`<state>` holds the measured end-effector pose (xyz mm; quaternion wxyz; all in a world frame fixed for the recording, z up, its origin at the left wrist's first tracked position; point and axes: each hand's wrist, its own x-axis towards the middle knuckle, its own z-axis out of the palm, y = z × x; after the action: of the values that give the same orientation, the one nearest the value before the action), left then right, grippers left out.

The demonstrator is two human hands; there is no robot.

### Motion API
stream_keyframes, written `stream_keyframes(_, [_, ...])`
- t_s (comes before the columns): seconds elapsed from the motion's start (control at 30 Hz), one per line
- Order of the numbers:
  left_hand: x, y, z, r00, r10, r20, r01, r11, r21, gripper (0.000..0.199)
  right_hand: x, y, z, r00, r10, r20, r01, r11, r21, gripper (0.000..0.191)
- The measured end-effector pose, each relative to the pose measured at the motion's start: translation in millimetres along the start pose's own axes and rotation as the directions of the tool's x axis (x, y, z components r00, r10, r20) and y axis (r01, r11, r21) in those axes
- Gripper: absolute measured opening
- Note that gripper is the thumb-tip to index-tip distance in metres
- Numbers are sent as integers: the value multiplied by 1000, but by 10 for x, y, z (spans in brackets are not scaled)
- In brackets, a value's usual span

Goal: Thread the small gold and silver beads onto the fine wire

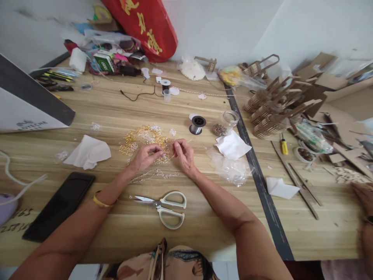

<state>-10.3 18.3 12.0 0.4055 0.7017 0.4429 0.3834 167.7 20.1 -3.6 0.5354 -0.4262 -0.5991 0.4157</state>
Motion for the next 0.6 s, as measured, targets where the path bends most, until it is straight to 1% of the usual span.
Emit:
stream_keyframes(0.07, [6, 5, -32, 998, -67, -1, 66, 988, -138, 21, 41, -28, -19, 999, 19, -48, -17, 998, 54, 31])
stream_keyframes(0.13, [8, -7, -58, 995, -104, 8, 103, 967, -231, 21, 85, -55, -42, 997, 21, -74, -14, 995, 98, 30])
stream_keyframes(0.23, [6, -42, -77, 993, -118, 21, 119, 947, -299, 20, 157, -69, -98, 999, 6, -52, -3, 998, 63, 27])
stream_keyframes(0.27, [6, -53, -79, 993, -119, 22, 120, 944, -306, 20, 183, -69, -124, 1000, 4, -19, -3, 1000, 29, 25])
stream_keyframes(0.37, [7, -70, -85, 992, -123, 7, 120, 942, -313, 21, 265, -91, -225, 988, 13, 151, 9, 989, -144, 20])
stream_keyframes(0.4, [9, -72, -88, 992, -127, 0, 120, 941, -316, 21, 293, -112, -268, 981, 17, 191, 24, 977, -211, 18])
stream_keyframes(0.43, [11, -75, -91, 991, -130, -7, 121, 940, -319, 21, 323, -142, -316, 980, 5, 201, 50, 961, -271, 16])
stream_keyframes(0.47, [14, -79, -94, 991, -135, -14, 124, 939, -321, 22, 354, -179, -371, 982, -19, 187, 77, 948, -309, 15])
stream_keyframes(0.5, [18, -87, -97, 990, -140, -18, 127, 938, -322, 22, 386, -219, -430, 989, -45, 141, 89, 940, -328, 16])
stream_keyframes(0.57, [26, -109, -99, 989, -148, -27, 131, 936, -326, 22, 451, -300, -563, 995, -69, 66, 88, 932, -352, 19])
stream_keyframes(0.6, [30, -122, -98, 988, -149, -30, 131, 935, -330, 22, 481, -333, -632, 995, -82, 48, 95, 920, -380, 20])
